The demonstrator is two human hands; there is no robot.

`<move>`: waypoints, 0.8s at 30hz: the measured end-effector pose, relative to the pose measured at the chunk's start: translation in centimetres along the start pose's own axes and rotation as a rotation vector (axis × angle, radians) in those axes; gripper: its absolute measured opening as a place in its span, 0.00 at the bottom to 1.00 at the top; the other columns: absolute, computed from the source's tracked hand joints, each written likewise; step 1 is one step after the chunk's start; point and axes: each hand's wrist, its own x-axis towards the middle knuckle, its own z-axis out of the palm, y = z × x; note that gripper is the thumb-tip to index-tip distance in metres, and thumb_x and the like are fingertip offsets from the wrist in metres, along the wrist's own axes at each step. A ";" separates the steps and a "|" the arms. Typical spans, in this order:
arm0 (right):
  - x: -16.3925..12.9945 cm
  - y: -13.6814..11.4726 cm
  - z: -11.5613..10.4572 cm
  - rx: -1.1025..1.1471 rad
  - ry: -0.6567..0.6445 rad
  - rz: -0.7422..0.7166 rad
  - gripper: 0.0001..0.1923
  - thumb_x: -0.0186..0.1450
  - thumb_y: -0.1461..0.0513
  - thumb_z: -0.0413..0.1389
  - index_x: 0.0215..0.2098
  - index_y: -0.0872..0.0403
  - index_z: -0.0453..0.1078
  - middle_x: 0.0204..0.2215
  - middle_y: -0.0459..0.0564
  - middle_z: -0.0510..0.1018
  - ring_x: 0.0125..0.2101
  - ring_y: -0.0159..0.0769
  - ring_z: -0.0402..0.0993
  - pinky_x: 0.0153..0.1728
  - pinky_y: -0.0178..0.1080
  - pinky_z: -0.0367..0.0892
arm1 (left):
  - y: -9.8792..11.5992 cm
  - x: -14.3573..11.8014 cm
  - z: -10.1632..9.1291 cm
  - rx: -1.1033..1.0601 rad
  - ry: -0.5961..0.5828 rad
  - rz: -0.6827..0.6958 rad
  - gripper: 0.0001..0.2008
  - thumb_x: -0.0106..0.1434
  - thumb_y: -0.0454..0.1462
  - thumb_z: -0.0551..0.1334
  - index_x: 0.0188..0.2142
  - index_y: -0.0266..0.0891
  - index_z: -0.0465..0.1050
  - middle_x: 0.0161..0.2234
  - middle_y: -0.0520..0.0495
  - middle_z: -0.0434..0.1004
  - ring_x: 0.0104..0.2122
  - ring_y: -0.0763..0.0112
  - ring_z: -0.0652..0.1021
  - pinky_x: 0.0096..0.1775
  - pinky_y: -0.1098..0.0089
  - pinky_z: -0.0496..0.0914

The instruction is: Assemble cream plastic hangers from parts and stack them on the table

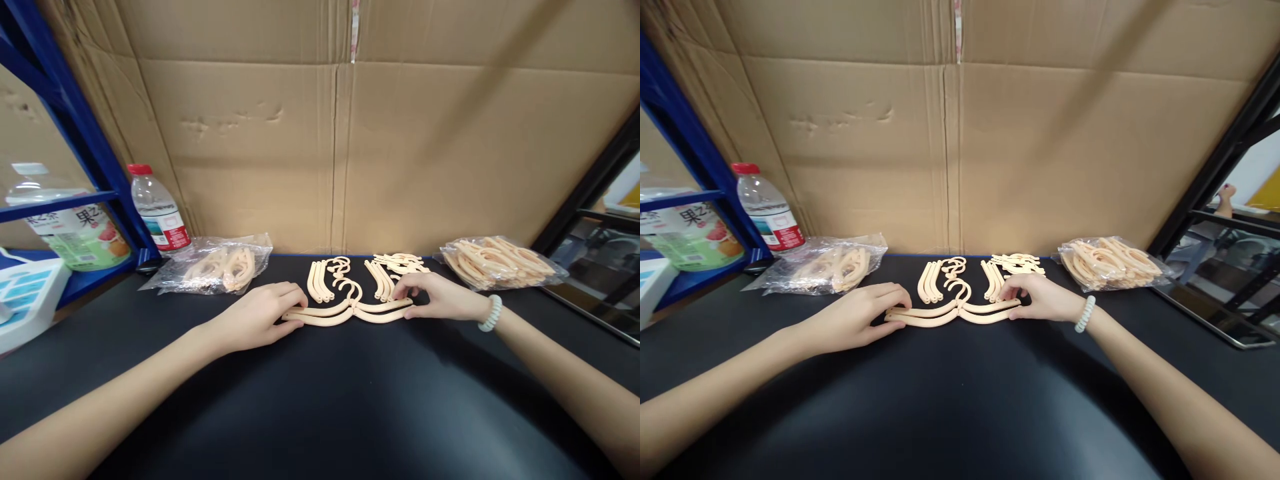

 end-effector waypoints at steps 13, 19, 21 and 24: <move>-0.1 -0.2 -0.4 0.021 -0.098 0.016 0.14 0.60 0.55 0.59 0.40 0.56 0.74 0.37 0.52 0.77 0.34 0.37 0.72 0.37 0.41 0.68 | 0.0 0.2 0.2 0.004 -0.008 0.027 0.12 0.70 0.37 0.51 0.44 0.40 0.72 0.40 0.45 0.73 0.39 0.65 0.75 0.41 0.67 0.68; -0.1 -0.4 -0.5 0.009 -0.125 0.017 0.14 0.61 0.54 0.58 0.37 0.56 0.74 0.35 0.52 0.77 0.34 0.37 0.71 0.36 0.40 0.68 | -0.1 0.2 0.4 -0.003 -0.012 0.013 0.12 0.70 0.37 0.50 0.45 0.39 0.71 0.41 0.44 0.73 0.40 0.64 0.74 0.43 0.66 0.69; -0.1 -0.4 -0.5 0.005 -0.124 0.015 0.14 0.61 0.54 0.58 0.37 0.56 0.74 0.35 0.51 0.77 0.34 0.37 0.71 0.36 0.40 0.68 | -0.2 0.2 0.4 -0.015 -0.009 0.019 0.12 0.70 0.37 0.51 0.45 0.39 0.71 0.41 0.44 0.73 0.40 0.64 0.75 0.43 0.66 0.69; 0.0 -0.3 -0.5 0.001 -0.126 0.008 0.12 0.60 0.55 0.58 0.37 0.55 0.74 0.35 0.51 0.77 0.34 0.37 0.71 0.36 0.40 0.68 | -0.3 0.2 0.3 -0.032 -0.007 0.027 0.11 0.69 0.37 0.51 0.44 0.40 0.71 0.41 0.44 0.74 0.40 0.65 0.75 0.42 0.67 0.69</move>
